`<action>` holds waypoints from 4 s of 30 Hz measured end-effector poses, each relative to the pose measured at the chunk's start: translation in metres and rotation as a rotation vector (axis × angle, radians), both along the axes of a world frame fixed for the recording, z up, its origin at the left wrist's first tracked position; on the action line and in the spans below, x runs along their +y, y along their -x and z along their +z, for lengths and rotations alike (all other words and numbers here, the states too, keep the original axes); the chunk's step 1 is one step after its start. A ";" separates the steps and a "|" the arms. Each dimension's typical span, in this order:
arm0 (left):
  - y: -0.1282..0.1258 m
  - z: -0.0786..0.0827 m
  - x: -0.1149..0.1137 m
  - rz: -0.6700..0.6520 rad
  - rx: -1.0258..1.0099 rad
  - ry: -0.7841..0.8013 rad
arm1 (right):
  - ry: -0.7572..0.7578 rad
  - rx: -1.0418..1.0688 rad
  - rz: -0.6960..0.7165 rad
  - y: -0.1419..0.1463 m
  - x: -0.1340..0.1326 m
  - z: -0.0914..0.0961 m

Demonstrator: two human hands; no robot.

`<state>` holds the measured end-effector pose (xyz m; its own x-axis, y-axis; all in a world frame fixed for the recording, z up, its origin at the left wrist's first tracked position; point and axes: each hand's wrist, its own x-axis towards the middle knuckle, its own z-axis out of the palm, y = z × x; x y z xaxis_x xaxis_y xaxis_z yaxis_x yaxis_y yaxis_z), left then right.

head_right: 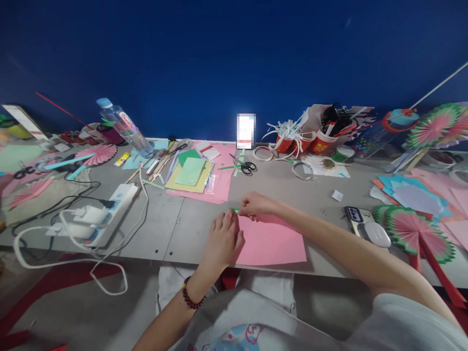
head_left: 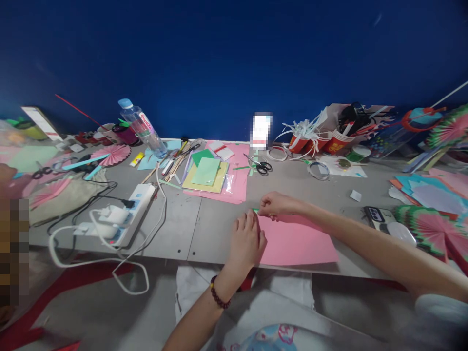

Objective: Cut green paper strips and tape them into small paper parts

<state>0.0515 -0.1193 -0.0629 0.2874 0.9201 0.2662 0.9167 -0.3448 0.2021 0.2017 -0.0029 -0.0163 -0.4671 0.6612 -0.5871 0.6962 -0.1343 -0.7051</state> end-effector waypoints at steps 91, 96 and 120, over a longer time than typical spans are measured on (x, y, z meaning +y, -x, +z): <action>-0.002 0.007 0.002 -0.034 0.051 0.053 | -0.476 -0.423 -0.045 -0.077 -0.019 0.004; -0.002 0.002 0.002 -0.032 0.059 0.033 | -0.892 -0.255 -0.080 -0.052 -0.063 -0.009; 0.009 0.002 -0.002 -0.014 0.113 0.029 | -1.065 -0.362 -0.115 -0.058 -0.131 -0.067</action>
